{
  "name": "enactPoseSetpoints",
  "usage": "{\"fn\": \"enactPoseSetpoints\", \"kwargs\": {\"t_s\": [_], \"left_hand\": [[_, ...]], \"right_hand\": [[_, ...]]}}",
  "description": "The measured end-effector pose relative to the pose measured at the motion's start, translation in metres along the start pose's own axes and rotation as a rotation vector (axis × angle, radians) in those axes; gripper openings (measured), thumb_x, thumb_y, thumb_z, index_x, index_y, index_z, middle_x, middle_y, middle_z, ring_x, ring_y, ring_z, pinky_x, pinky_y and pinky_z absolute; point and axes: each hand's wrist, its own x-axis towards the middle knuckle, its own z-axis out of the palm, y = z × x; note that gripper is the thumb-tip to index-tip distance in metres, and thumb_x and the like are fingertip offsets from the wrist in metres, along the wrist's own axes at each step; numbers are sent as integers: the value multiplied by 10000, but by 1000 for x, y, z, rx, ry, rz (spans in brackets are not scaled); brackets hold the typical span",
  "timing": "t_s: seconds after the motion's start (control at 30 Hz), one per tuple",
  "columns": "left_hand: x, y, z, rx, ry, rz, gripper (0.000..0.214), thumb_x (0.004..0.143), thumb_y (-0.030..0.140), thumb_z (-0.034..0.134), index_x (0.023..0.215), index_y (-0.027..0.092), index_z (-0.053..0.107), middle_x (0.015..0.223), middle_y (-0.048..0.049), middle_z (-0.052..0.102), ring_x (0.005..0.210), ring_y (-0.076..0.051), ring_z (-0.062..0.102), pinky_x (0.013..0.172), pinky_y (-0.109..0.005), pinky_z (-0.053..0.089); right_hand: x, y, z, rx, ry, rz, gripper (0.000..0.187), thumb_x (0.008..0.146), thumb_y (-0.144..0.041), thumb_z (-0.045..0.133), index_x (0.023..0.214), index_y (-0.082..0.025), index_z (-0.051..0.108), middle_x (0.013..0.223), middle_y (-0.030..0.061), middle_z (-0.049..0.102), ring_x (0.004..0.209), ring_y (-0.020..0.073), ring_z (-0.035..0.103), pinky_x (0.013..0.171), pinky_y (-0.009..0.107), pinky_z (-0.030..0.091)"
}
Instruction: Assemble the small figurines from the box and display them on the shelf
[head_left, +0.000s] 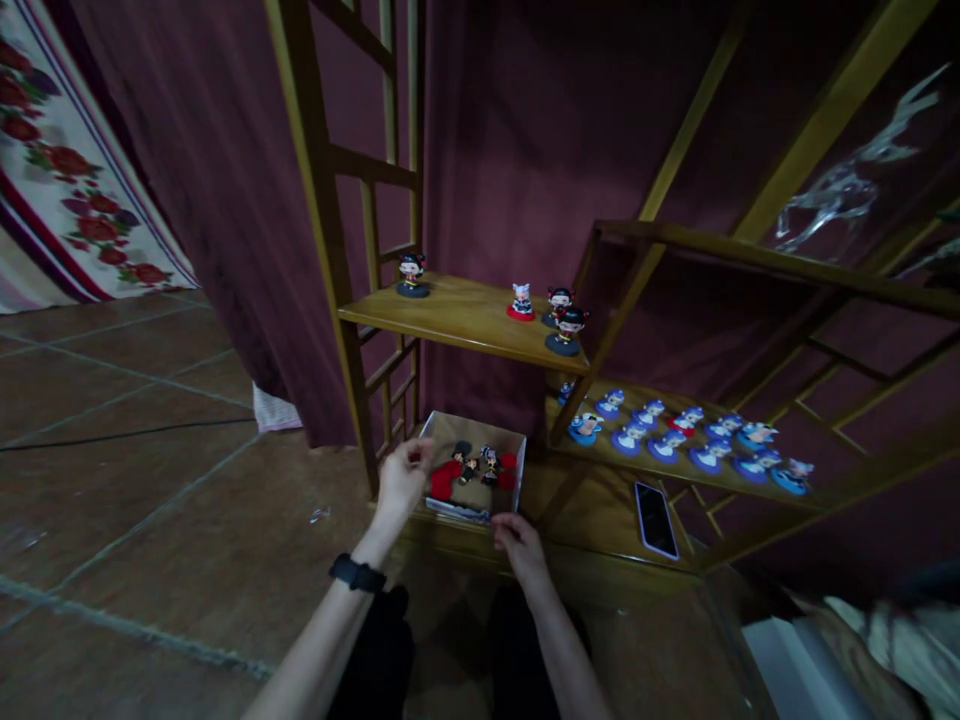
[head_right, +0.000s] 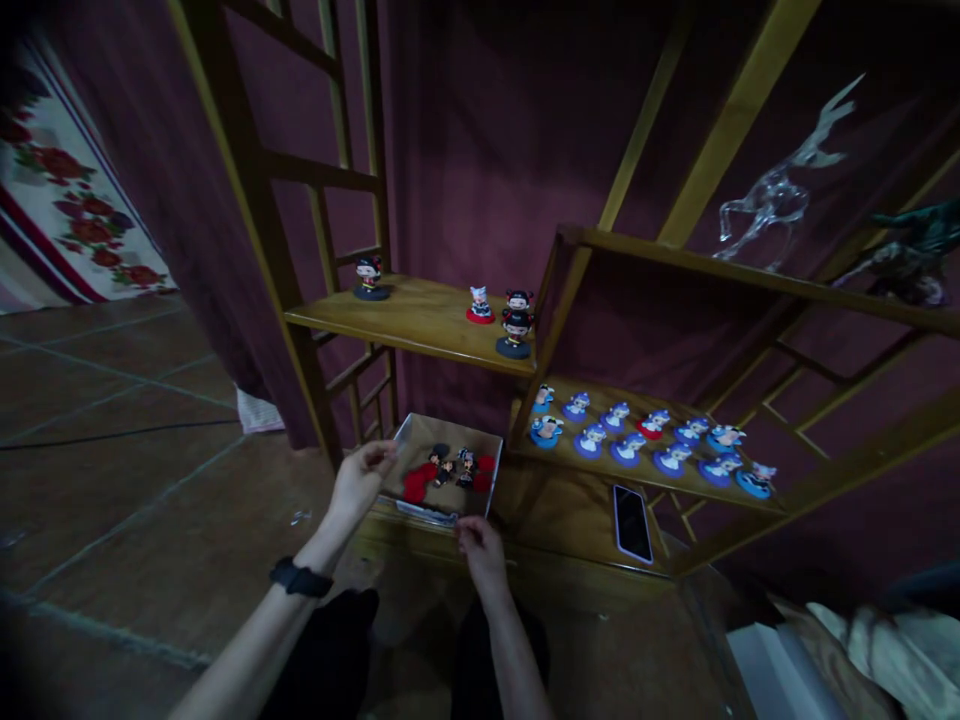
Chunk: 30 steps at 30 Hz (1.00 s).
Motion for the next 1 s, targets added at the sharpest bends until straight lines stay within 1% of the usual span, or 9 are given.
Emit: {"fn": "enactPoseSetpoints", "kwargs": {"t_s": [0.07,0.13,0.27,0.4,0.57,0.77,0.83,0.9,1.0], "left_hand": [[8,-38,8,-114,-50,-255,197,572,212,682,742,123,639,665,-25,635,607,-142,576,597,-256,453],[17,-59,17,-256,-78,-434,208,560,165,694,751,108,636,633,-27,627,556,-123,566,549,-236,439],[34,-71,23,-488,-19,-587,193,628,75,638,816,115,627,676,-40,640,569,-95,586,539,-196,441],[50,-77,15,-655,23,-693,174,683,27,564,820,122,611,729,-46,646,620,-94,614,565,-192,472],[66,-81,3,-711,16,-711,179,707,27,545,847,121,603,756,-59,652,662,-106,629,571,-190,490],[73,-88,-2,-671,0,-665,178,696,48,556,853,116,606,756,-65,655,652,-104,624,559,-185,483],[73,-92,1,-627,-10,-635,180,688,63,564,854,113,609,757,-68,655,645,-102,620,555,-184,473],[72,-97,6,-558,-24,-600,177,674,84,574,846,108,612,739,-67,654,625,-99,609,543,-181,457],[72,-108,15,-398,-38,-532,163,651,122,592,811,106,616,664,-39,637,567,-92,579,525,-187,431]], "right_hand": [[15,0,1,-99,17,-59,188,669,-338,594,765,-187,652,739,19,635,650,149,555,581,263,458],[35,1,3,-236,27,-117,176,702,-314,546,796,-200,642,780,17,644,703,162,575,624,281,472],[86,4,11,-560,80,-216,211,741,-203,447,849,-226,627,831,-1,651,793,152,594,754,293,451],[135,4,25,-887,194,-244,248,769,-160,422,920,-228,607,896,17,643,860,150,575,800,273,409],[173,12,45,-1232,237,-212,209,777,-188,460,921,-166,609,954,94,615,945,190,530,833,272,358],[181,24,53,-1346,331,-153,237,726,-236,519,931,-141,591,1032,141,541,994,242,479,817,318,359],[178,20,54,-1347,284,-168,245,717,-211,521,947,-150,575,1049,136,534,1005,240,478,814,316,359],[172,13,55,-1308,185,-206,225,733,-167,491,947,-170,561,1035,112,554,987,214,500,809,299,361],[159,0,51,-1149,84,-260,182,763,-138,447,896,-214,546,931,46,604,902,167,544,787,277,374]]}}
